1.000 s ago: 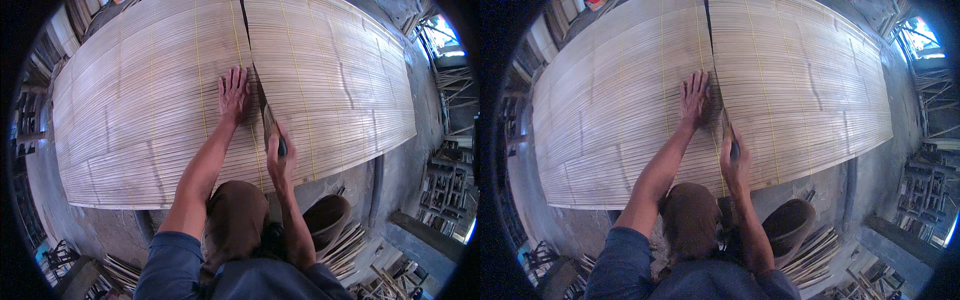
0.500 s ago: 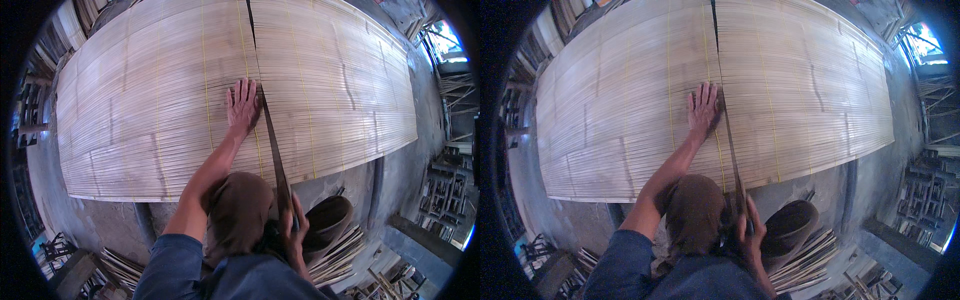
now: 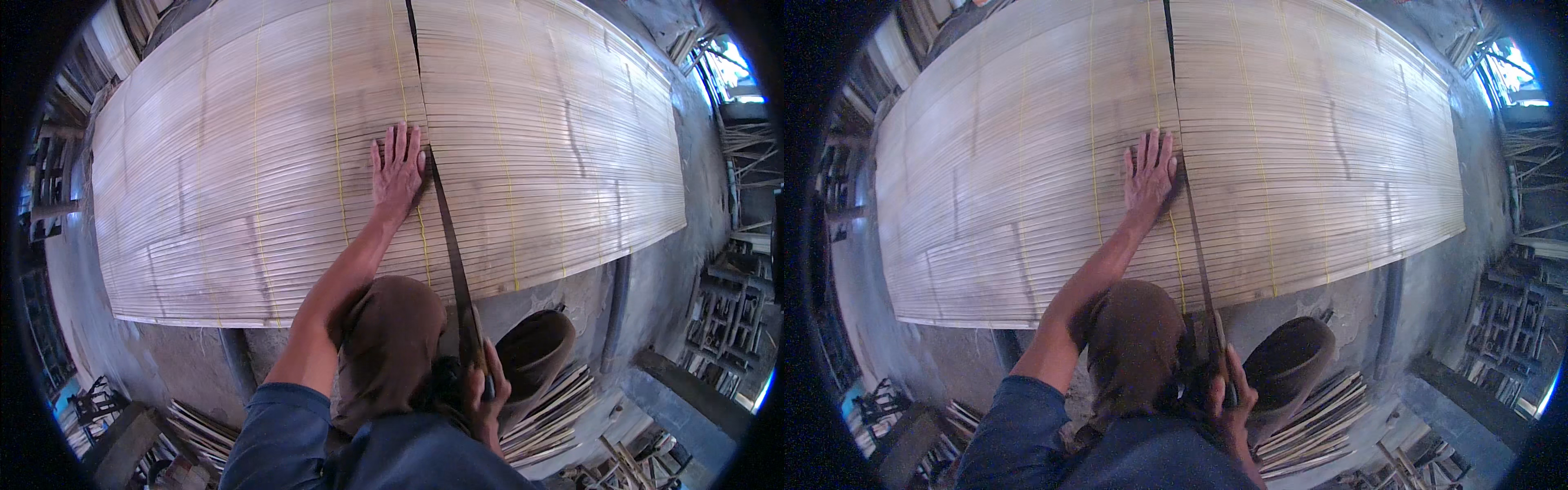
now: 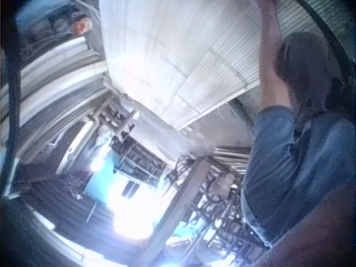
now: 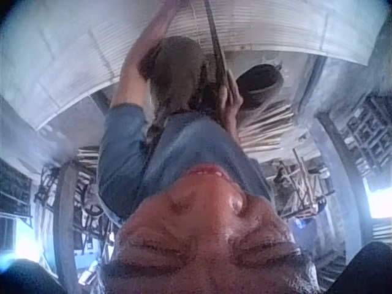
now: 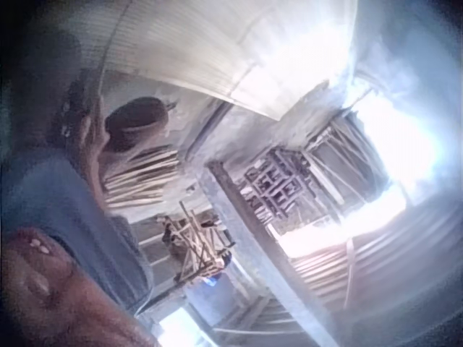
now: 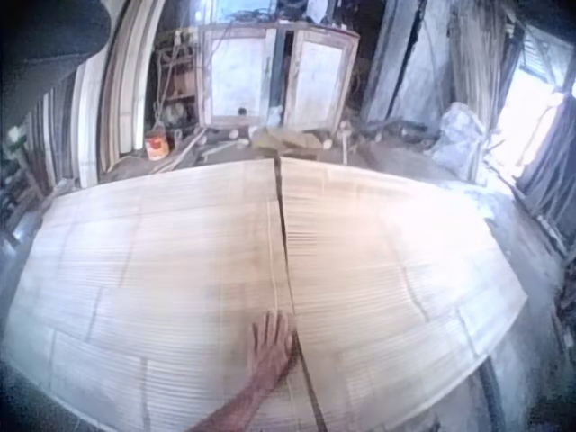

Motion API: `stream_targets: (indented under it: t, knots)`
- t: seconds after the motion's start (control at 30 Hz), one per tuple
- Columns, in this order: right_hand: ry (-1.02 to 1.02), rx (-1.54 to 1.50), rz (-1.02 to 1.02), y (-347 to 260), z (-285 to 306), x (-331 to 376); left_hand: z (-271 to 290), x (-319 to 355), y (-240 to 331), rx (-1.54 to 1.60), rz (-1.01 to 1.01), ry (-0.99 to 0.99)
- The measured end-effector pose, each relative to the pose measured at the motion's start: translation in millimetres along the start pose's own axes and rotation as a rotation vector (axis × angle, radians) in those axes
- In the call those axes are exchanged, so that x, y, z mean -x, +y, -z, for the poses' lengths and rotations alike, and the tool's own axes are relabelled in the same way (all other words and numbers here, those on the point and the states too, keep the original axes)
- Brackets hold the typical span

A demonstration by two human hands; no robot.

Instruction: The person aligns a large bamboo mat on a workbench, then uses a hand saw to cut the mat in half along a marked line. After cutting, the person lifts and moves the separated bamboo pieces within the workshop.

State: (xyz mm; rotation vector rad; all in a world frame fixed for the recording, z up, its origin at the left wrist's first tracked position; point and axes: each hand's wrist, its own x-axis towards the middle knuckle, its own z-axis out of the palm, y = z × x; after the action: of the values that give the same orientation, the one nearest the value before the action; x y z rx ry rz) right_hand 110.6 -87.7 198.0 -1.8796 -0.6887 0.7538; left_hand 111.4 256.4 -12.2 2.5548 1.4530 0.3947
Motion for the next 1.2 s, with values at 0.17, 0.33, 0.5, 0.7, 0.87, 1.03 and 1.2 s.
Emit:
stream_targets:
  t: [0.17,0.33,0.5,0.7,0.87,1.03,1.2]
  knots:
    - [-0.006,0.175,-0.035,11.8,-53.0,-100.2,0.3,-1.3,3.8,0.061,0.001,0.009]
    - [0.004,0.072,-0.058,3.6,-74.5,-135.4,-2.5,5.3,-6.1,0.048,-0.021,0.062]
    - [0.026,0.017,0.000,0.6,4.6,17.7,-6.1,1.4,-1.3,0.003,-0.022,0.093]
    - [-0.016,0.056,-0.151,-5.8,-72.9,-145.2,4.3,0.0,-1.5,0.058,-0.026,0.075]
    - [0.042,0.161,0.020,17.3,-35.4,-56.8,-7.1,-4.6,-4.6,0.042,0.004,-0.013]
    - [0.023,0.138,0.006,0.1,-6.0,-0.7,-0.6,-0.4,0.3,0.030,0.003,0.085]
    - [0.090,0.152,0.097,20.2,-72.4,-129.9,-6.3,2.9,1.9,0.049,-0.057,0.095]
